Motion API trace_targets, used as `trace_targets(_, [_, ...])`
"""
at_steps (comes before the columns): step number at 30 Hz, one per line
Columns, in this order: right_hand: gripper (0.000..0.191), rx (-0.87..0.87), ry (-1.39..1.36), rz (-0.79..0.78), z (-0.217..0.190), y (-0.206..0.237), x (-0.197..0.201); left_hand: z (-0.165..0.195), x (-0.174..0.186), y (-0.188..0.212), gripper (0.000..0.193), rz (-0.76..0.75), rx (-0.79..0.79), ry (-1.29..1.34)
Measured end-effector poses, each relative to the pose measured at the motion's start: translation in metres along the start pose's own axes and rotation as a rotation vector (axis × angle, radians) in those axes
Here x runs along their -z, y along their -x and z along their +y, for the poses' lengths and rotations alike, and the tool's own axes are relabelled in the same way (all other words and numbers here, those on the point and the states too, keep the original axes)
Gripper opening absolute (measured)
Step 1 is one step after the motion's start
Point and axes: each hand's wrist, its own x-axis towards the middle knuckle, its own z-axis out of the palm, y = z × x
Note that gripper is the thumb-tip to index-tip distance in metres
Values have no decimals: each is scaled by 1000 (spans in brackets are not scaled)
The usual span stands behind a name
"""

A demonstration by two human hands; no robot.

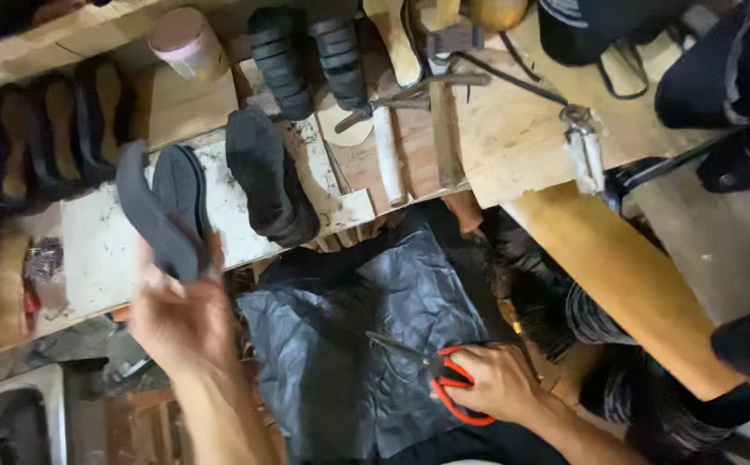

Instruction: The person holds a black rubber sandal sole in one hand and trims its edge with red-handled scissors, rotating the sole to cut along the perimeter. They briefly reach down to the floor, then continue trimming the sole edge over a black plastic sheet on their lap.

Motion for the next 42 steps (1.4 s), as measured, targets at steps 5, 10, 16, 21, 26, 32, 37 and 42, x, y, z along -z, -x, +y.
trace_targets(5, [40,-39,140,-97,-4,0,10,-42,29,64,40,-65,221,27])
trace_targets(10, [38,-211,111,-69,-8,3,9,-72,45,103,35,35,225,-63])
trace_targets(16, [41,-216,-196,-164,-26,6,15,-69,59,133,57,-64,251,-285])
trace_targets(21, [48,-240,-209,-276,-55,-2,32,-68,66,147,61,-121,263,-216])
trace_targets(26, [55,-305,-187,-337,-71,-8,37,-65,68,156,67,-163,363,-270])
trace_targets(32, [48,-206,-234,-261,-68,3,27,-65,65,164,74,-244,478,-266])
trace_targets(37, [42,-203,-246,-209,-59,15,19,-62,65,162,82,-266,430,-301])
trace_targets(42, [38,-188,-305,-219,-56,20,16,-68,70,153,47,-21,366,-98])
